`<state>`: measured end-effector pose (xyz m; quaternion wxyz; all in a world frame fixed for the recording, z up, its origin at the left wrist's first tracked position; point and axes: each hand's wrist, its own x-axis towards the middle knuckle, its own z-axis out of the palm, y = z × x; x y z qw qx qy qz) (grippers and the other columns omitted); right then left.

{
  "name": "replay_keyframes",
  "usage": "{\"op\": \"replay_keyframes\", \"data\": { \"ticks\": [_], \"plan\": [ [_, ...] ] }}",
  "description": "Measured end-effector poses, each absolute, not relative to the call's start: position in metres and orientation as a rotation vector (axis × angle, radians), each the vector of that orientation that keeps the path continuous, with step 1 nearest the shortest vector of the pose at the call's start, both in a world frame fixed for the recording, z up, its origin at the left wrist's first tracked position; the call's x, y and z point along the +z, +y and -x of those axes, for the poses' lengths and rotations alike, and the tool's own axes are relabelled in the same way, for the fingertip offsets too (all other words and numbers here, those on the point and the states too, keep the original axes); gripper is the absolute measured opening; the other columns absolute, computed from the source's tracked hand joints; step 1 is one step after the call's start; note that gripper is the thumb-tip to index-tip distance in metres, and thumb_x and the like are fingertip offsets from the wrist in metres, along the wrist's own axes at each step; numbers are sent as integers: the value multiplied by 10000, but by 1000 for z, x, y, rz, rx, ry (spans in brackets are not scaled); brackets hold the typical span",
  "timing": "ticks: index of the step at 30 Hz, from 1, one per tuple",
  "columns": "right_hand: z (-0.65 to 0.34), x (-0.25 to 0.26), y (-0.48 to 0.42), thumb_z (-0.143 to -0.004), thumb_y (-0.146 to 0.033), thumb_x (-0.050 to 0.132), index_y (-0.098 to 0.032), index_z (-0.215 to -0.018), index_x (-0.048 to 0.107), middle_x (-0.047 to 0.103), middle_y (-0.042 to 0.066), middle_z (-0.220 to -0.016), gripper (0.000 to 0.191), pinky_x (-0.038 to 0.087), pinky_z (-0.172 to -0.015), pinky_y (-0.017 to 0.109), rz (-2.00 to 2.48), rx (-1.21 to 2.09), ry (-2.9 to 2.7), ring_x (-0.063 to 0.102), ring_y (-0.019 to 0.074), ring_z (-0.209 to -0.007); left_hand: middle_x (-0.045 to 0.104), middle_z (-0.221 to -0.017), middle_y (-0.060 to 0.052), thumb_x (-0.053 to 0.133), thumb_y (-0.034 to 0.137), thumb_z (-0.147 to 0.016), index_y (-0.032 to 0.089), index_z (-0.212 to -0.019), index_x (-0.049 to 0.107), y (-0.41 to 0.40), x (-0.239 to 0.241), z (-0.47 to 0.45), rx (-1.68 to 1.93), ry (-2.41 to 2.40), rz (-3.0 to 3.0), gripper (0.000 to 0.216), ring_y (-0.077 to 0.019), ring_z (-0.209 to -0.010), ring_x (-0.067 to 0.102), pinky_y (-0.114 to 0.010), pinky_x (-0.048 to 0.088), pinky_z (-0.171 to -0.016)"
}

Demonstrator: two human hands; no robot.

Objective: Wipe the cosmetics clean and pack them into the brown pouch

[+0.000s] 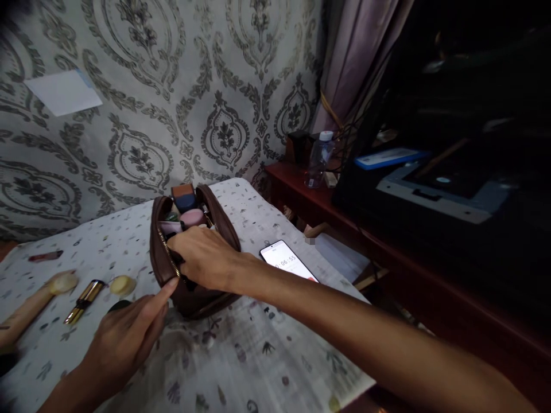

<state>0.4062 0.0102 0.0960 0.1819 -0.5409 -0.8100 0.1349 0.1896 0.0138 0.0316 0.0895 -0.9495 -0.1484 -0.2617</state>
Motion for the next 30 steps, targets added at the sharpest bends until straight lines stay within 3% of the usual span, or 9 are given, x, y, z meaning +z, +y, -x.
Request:
{"op": "replay_keyframes", "data": {
  "ticks": [9, 15, 24, 30],
  "plan": [
    [-409, 99, 7, -717, 15, 553, -136, -816, 684, 684, 41, -752, 223, 309, -559, 217, 1448, 539, -2256, 617, 153, -724, 732, -844, -61, 378, 130, -1002, 120, -1519, 278, 6, 30, -175, -802, -416, 2811, 526, -140, -696, 707, -211, 547, -612],
    [-409, 100, 3, -723, 4, 600, -128, -804, 678, 614, 7, -686, 174, 298, -551, 213, 1448, 514, -2237, 525, 117, -630, 749, -806, -48, 356, 150, -1018, 140, -1555, 175, 3, 29, -165, -820, -421, 2757, 567, -141, -671, 726, -211, 567, -601],
    [-408, 95, 8, -770, -96, 638, -142, -796, 682, 689, 69, -862, 69, 327, -634, 254, 1514, 333, -2399, 606, 188, -830, 775, -875, -73, 336, 194, -1032, 149, -1560, 156, -3, 25, -154, -792, -450, 2700, 559, -156, -712, 751, -217, 586, -586],
    [-409, 105, 17, -799, -132, 673, -126, -802, 693, 665, 39, -799, 21, 350, -657, 237, 1469, 519, -2477, 601, 176, -823, 777, -920, -85, 341, 195, -1031, 155, -1556, 175, -4, 19, -150, -767, -484, 2700, 552, -159, -706, 753, -224, 582, -564]
  ]
}}
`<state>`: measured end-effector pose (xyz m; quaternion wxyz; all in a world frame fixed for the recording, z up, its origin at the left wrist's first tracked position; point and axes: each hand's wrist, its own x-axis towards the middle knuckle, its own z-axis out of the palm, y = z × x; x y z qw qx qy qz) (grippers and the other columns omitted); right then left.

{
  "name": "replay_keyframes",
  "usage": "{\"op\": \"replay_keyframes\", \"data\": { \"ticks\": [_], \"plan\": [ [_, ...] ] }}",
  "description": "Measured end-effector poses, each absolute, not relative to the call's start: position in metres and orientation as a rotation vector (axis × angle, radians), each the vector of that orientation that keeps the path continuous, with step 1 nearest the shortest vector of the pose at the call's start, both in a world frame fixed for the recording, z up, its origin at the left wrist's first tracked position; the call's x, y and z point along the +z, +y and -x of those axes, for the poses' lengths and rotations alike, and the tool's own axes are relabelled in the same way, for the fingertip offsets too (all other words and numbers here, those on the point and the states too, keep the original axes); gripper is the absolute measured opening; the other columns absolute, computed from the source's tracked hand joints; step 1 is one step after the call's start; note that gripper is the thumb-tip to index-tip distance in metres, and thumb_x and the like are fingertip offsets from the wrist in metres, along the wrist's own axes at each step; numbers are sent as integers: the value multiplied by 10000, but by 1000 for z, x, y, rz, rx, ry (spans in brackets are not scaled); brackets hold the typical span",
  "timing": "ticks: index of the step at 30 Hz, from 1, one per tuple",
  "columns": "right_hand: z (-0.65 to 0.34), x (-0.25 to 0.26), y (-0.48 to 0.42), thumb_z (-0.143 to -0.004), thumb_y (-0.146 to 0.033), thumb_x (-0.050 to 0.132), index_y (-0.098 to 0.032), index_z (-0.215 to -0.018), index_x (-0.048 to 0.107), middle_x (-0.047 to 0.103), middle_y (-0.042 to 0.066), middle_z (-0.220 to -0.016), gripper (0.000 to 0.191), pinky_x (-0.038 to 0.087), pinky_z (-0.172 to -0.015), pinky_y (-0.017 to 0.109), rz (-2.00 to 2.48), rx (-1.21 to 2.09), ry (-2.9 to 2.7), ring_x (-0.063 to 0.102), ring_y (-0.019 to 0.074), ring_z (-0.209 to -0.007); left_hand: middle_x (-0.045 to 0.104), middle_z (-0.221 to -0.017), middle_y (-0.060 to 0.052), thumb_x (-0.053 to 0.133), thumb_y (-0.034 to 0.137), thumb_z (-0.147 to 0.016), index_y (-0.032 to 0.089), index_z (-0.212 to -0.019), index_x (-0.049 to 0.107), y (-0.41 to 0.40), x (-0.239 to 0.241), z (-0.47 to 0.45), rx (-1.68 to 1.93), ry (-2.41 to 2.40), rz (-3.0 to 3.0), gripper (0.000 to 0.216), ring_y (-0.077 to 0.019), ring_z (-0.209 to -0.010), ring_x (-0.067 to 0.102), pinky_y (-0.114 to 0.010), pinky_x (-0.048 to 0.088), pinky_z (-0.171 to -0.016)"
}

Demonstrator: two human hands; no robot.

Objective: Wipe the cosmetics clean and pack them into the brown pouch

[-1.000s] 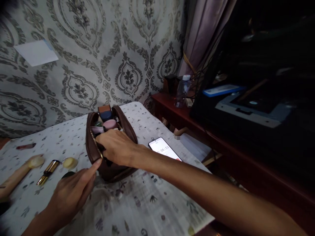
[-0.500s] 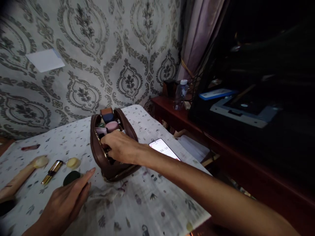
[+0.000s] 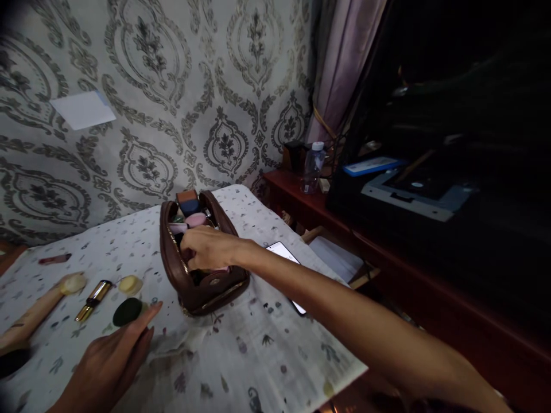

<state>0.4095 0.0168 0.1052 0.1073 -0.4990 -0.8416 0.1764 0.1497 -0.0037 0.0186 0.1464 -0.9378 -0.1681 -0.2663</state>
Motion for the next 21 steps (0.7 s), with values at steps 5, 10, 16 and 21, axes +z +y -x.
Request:
{"op": "replay_keyframes", "data": {
  "ticks": [5, 10, 16, 21],
  "plan": [
    [-410, 93, 21, -789, -132, 641, -146, -827, 670, 653, 51, -874, 50, 365, -694, 243, 1439, 463, -2450, 593, 201, -914, 779, -858, -68, 324, 189, -1034, 162, -1555, 178, -3, 19, -153, -761, -483, 2700, 541, -153, -653, 745, -220, 568, -533],
    [-413, 92, 19, -773, -106, 636, -132, -749, 659, 642, 50, -821, 42, 363, -664, 252, 1367, 421, -2420, 578, 183, -821, 780, -912, -85, 329, 207, -1033, 153, -1539, 223, -3, 19, -150, -753, -475, 2707, 520, -159, -685, 751, -220, 575, -550],
    [-416, 119, -9, -845, -33, 574, -125, -820, 700, 673, 47, -846, 159, 386, -726, 245, 1337, 290, -2127, 596, 149, -811, 770, -1034, -91, 358, 254, -1025, 156, -1451, 373, 4, 21, -124, -711, -547, 2758, 437, -153, -799, 757, -195, 583, -709],
    [-409, 117, -47, -857, -87, 616, -149, -794, 689, 641, -12, -717, 115, 379, -621, 208, 1216, 321, -1801, 553, 90, -629, 780, -831, -5, 343, 400, -1019, 216, -1337, 503, 13, 24, -84, -711, -918, 2743, 401, -140, -575, 721, -166, 530, -517]
  ]
}}
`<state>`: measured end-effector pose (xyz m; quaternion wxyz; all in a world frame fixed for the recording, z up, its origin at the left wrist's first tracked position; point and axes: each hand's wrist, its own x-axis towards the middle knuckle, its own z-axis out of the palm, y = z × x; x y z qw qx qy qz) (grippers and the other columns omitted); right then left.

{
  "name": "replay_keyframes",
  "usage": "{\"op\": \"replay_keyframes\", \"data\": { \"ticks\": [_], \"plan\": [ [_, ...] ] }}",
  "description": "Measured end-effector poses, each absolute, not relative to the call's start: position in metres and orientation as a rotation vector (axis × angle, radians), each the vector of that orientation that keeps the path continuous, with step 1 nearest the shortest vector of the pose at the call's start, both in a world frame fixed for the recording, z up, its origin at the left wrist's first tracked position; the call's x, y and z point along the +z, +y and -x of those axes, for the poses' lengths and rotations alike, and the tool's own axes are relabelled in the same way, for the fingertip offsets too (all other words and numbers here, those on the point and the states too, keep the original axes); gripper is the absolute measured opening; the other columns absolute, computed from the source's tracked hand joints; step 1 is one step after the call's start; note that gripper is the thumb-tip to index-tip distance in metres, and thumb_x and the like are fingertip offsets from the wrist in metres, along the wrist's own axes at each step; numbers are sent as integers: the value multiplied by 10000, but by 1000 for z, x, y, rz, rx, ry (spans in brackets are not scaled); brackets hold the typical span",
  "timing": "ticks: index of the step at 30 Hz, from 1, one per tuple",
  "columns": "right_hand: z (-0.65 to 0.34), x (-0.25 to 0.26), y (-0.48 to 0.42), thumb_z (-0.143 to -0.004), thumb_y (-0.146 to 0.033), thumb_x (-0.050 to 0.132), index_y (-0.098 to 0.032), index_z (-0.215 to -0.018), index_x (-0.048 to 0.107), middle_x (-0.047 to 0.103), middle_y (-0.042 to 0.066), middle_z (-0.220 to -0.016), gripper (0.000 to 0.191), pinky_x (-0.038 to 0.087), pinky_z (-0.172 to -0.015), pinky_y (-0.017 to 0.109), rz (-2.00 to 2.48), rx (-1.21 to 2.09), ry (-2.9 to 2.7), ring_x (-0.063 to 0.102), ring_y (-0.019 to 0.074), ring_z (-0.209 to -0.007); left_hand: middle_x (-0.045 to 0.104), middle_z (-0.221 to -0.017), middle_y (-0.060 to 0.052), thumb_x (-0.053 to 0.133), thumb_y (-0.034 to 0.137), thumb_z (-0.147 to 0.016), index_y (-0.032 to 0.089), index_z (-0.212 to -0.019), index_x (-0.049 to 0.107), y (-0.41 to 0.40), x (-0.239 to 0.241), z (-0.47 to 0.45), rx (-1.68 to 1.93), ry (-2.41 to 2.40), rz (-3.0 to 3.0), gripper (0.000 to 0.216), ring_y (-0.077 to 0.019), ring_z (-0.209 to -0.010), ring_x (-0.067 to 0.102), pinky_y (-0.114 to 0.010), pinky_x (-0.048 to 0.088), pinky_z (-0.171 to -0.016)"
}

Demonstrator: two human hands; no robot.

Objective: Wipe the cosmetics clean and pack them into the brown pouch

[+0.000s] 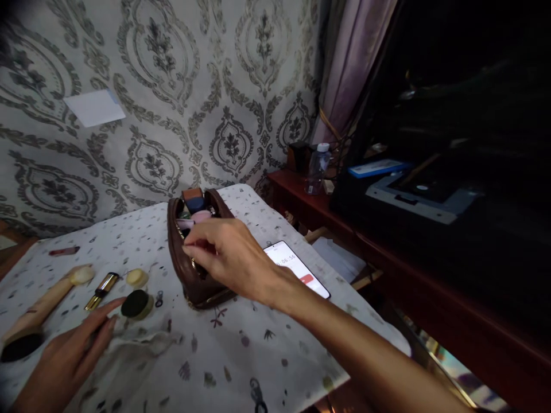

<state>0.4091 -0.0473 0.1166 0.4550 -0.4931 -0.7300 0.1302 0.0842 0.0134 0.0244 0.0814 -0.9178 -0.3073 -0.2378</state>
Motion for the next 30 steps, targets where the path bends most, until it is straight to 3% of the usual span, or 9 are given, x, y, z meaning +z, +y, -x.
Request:
{"op": "replay_keyframes", "data": {
  "ticks": [2, 5, 9, 15, 18, 21, 24, 30],
  "plan": [
    [-401, 106, -60, -881, -141, 616, -155, -805, 690, 646, -9, -710, 107, 387, -608, 206, 1129, 411, -1818, 561, 91, -628, 776, -836, -5, 362, 415, -1009, 219, -1263, 568, 13, 21, -68, -707, -1003, 2717, 382, -146, -607, 725, -177, 537, -534],
    [-384, 81, -72, -919, -176, 560, -165, -818, 695, 650, 5, -720, 169, 393, -601, 220, 1076, 560, -1922, 561, 98, -624, 767, -938, -34, 391, 434, -997, 233, -1138, 652, 2, 9, -47, -650, -986, 2662, 359, -171, -790, 740, -221, 583, -679],
    [-355, 43, -72, -911, -180, 543, -178, -782, 708, 655, 23, -714, 209, 396, -590, 239, 1099, 727, -2005, 573, 120, -623, 714, -984, -54, 448, 454, -972, 261, -1134, 657, -21, -9, -31, -474, -978, 2742, 327, -186, -888, 702, -248, 587, -653],
    [-313, 18, -57, -838, -86, 544, -172, -773, 724, 690, 30, -722, 210, 415, -631, 233, 1145, 890, -2056, 616, 134, -661, 693, -864, -38, 427, 357, -993, 209, -932, 646, -4, -7, -14, -674, -1218, 2757, 271, -163, -777, 674, -251, 547, -676],
    [-294, 23, -49, -817, -95, 566, -166, -757, 726, 692, 24, -709, 184, 410, -637, 230, 1179, 907, -2029, 602, 132, -656, 694, -955, -61, 424, 431, -979, 196, -972, 625, 41, 7, -10, -812, -1637, 2585, 310, -198, -845, 664, -285, 520, -701],
    [-272, 26, -40, -802, -125, 585, -159, -721, 717, 633, -6, -625, 158, 383, -583, 218, 1176, 1001, -1944, 552, 117, -597, 642, -1088, -109, 383, 421, -976, 172, -1107, 611, 90, 15, -19, -810, -1817, 2520, 362, -247, -1009, 611, -349, 484, -851],
    [-249, 23, -30, -809, -196, 593, -156, -711, 700, 564, -31, -572, 151, 366, -511, 209, 1135, 1224, -1772, 507, 98, -510, 610, -1077, -93, 526, 395, -906, 218, -1183, 617, 117, 8, -34, -749, -1817, 2621, 341, -268, -1056, 578, -371, 452, -906],
    [-221, 1, -17, -787, -306, 623, -163, -709, 671, 557, -29, -596, 170, 375, -469, 206, 1067, 1414, -1565, 484, 86, -479, 587, -955, -72, 576, 252, -834, 201, -966, 624, 119, -11, -45, -1002, -1953, 2637, 150, -262, -988, 562, -355, 442, -844]
  ]
}}
